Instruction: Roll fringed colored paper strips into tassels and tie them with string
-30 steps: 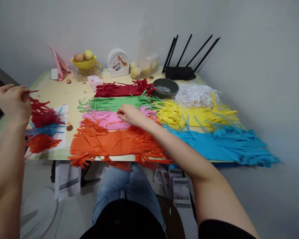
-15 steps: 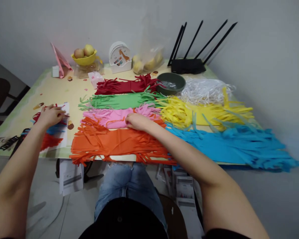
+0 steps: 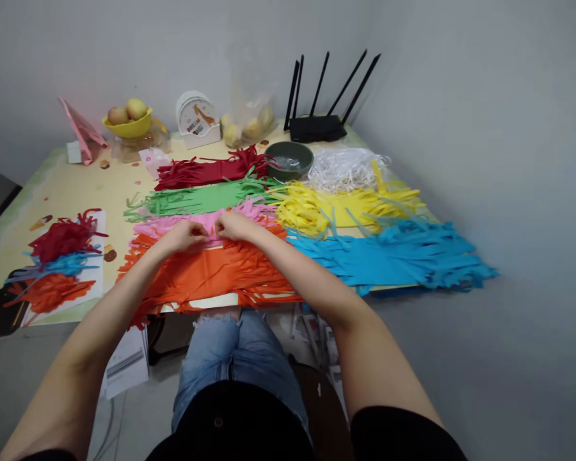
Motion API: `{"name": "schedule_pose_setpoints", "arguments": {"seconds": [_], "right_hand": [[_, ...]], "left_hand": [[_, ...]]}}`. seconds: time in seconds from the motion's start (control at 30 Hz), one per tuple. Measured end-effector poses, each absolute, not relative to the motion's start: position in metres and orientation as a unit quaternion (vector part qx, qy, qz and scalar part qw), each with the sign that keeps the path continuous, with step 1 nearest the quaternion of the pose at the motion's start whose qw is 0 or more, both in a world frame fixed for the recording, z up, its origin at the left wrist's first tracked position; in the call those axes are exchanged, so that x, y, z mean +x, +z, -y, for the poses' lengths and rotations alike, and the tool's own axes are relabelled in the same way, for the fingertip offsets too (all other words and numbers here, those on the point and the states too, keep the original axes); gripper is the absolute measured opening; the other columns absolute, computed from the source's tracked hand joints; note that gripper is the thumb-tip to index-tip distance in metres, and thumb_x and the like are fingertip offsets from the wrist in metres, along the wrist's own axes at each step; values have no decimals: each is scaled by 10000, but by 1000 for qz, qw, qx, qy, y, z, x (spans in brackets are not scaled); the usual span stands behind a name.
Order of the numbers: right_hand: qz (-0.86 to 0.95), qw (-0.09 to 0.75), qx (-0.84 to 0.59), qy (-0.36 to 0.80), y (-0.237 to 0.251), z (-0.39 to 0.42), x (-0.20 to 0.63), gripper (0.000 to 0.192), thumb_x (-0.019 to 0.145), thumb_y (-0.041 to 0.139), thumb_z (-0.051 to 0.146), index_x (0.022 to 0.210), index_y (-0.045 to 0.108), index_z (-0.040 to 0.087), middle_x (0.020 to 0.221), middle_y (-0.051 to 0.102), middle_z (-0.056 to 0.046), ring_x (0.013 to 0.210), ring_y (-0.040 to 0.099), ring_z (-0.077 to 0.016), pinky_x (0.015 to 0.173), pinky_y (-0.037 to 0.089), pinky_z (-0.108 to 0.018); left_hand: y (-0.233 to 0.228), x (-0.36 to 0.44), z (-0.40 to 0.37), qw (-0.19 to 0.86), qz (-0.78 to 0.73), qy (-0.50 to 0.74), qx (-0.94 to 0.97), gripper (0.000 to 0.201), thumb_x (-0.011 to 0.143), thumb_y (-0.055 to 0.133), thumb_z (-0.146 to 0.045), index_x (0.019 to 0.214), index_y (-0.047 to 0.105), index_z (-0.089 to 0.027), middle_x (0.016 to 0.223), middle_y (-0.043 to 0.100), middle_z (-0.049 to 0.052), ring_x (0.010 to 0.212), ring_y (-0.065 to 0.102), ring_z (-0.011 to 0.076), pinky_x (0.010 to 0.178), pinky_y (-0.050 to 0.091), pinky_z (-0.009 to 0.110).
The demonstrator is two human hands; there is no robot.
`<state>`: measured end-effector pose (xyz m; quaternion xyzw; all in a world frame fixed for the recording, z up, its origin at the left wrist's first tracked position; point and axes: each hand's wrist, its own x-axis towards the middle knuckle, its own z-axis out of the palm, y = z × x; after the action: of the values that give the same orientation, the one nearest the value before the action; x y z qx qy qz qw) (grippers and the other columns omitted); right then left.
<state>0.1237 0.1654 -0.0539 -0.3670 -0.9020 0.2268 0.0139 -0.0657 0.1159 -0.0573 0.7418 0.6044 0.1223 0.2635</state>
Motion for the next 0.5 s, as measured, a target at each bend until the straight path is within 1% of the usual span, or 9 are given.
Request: {"name": "schedule_pose_setpoints", "arguments": {"seconds": [0.07, 0.23, 0.37, 0.43, 0.5], "right_hand": [[899, 21, -371, 231, -53, -166, 123, 180, 841, 642, 130, 927, 799, 125, 873, 786, -69, 734, 643, -128, 648, 377, -204], [893, 32, -382, 234, -54, -170, 123, 175, 859, 667, 186, 949, 800, 118, 901, 789, -79, 759, 650, -129, 647, 370, -209], [893, 28, -384, 233, -50, -173, 124, 187, 894, 652, 218, 967, 794, 121, 931, 793, -77, 800, 668, -135, 674, 393, -205], [893, 28, -388, 225, -46, -169, 124, 184, 892, 641, 190, 973, 787, 114, 949, 792, -88, 829, 680, -152, 704, 418, -215], [893, 46, -396, 208, -42, -156, 122, 240, 915, 581, 158, 1057, 763, 89, 1054, 775, -137, 928, 689, -191, 788, 451, -246]], "left_hand": [[-59, -72, -118, 264, -616, 118, 733, 175, 744, 637, -241, 774, 771, -133, 770, 764, 80, 691, 645, 202, 693, 477, 292], [-63, -72, -117, 247, -631, 129, 724, 207, 725, 590, -195, 798, 773, -131, 816, 766, 90, 729, 638, 201, 730, 465, 297], [-65, -70, -120, 246, -636, 134, 719, 206, 729, 571, -207, 767, 760, -136, 770, 750, 83, 694, 625, 197, 710, 462, 302], [-66, -70, -120, 239, -642, 137, 715, 178, 710, 574, -192, 731, 741, -137, 736, 735, 80, 670, 618, 197, 694, 460, 305], [-67, -68, -120, 221, -650, 146, 713, 141, 689, 580, -160, 715, 717, -139, 731, 723, 85, 681, 618, 205, 704, 459, 312]]}}
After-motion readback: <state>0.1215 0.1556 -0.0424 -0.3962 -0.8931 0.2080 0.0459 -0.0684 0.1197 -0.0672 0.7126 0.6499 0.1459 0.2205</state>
